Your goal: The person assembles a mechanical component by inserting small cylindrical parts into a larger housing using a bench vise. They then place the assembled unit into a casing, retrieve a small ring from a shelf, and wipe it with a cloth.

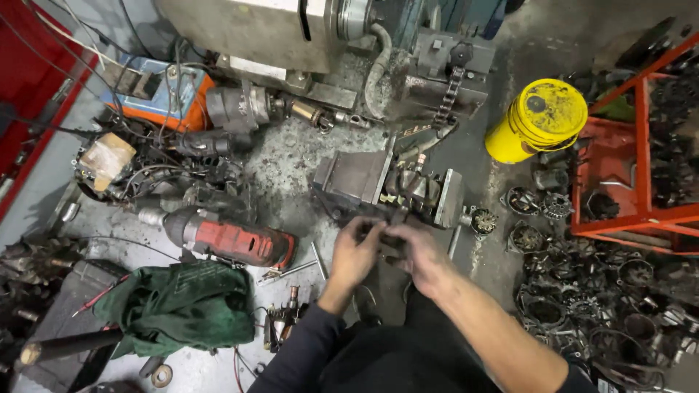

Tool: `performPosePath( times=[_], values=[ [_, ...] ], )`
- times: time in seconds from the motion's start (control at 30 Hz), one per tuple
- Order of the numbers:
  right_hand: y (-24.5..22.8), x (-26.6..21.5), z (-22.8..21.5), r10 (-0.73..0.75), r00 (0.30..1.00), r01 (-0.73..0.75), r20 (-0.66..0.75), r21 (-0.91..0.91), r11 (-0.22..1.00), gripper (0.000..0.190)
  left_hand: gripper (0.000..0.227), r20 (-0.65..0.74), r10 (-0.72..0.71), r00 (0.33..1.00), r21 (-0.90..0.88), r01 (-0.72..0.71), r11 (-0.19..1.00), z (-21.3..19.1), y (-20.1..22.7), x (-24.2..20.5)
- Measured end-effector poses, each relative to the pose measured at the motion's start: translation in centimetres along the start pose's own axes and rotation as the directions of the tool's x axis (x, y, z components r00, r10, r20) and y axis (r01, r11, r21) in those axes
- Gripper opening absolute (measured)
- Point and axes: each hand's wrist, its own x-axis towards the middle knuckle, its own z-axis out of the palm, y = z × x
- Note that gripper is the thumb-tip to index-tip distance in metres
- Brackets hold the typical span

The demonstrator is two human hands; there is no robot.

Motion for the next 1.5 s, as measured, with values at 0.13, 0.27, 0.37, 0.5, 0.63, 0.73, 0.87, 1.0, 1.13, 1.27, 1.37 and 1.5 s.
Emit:
performPosePath(
  times=[0.13,0.27,0.37,0.5,0.63,0.73,0.87,1.0,1.13,1.27,1.37,1.5],
  values=[
    [1.0,-0.1,-0.5,-0.070,0.997,0.060,-0.043,-0.208,0.976,0.034,0.016,-0.018,0.011,1.000,0.057,-0.010,0.998,-1.7,-3.5,-0.8],
    [0.7,-1.4,0.9,-0.238,0.969,0.246,0.064,-0.269,0.931,0.045,0.015,0.032,-0.082,0.996,-0.009,0.082,0.997,-3.1,-4.1,-2.6],
    [-0.3,-1.9,1.9,-0.270,0.962,0.271,0.053,-0.336,0.902,0.056,0.015,0.034,-0.209,0.977,-0.144,0.212,0.967,-3.4,-4.7,-4.0],
    [-1.3,-2.5,2.4,-0.212,0.977,0.202,0.013,-0.375,0.905,0.059,0.016,0.083,-0.175,0.981,-0.179,0.187,0.966,-3.5,-5.3,-4.6],
    [-1.3,-3.1,3.0,-0.199,0.979,0.196,0.032,-0.379,0.905,0.064,0.017,0.086,-0.158,0.984,-0.201,0.173,0.964,-3.6,-4.4,-5.0],
    [-0.7,-1.8,2.4,-0.158,0.987,0.147,-0.008,-0.334,0.931,0.070,0.018,0.082,-0.210,0.974,-0.110,0.219,0.970,-3.8,-3.6,-5.0],
    [-0.5,-1.9,2.4,-0.238,0.971,0.234,0.025,-0.323,0.917,0.073,0.017,0.106,-0.118,0.987,-0.198,0.137,0.971,-4.0,-3.4,-4.9],
    [-0.7,-1.9,2.5,-0.335,0.936,0.351,0.108,-0.354,0.867,0.069,0.016,0.089,-0.183,0.979,-0.116,0.193,0.974,-3.9,-4.0,-4.7],
    [-0.6,-2.6,2.9,-0.335,0.937,0.345,0.101,-0.418,0.841,0.070,0.017,-0.017,-0.049,0.999,0.219,0.051,0.974,-3.8,0.1,-5.8],
    [-0.1,-1.9,2.3,-0.321,0.940,0.340,0.115,-0.391,0.855,0.067,0.020,0.025,-0.020,0.999,0.228,0.014,0.973,-3.5,2.8,-6.2],
    [0.0,-1.9,2.3,-0.319,0.939,0.344,0.130,-0.321,0.882,0.065,0.020,0.067,-0.111,0.992,0.241,0.092,0.966,-3.3,3.9,-6.2],
    [0.7,-2.0,2.3,-0.350,0.933,0.352,0.078,-0.384,0.853,0.074,0.024,0.060,0.160,0.985,0.401,-0.171,0.900,-2.9,4.1,-6.7]
  ],
)
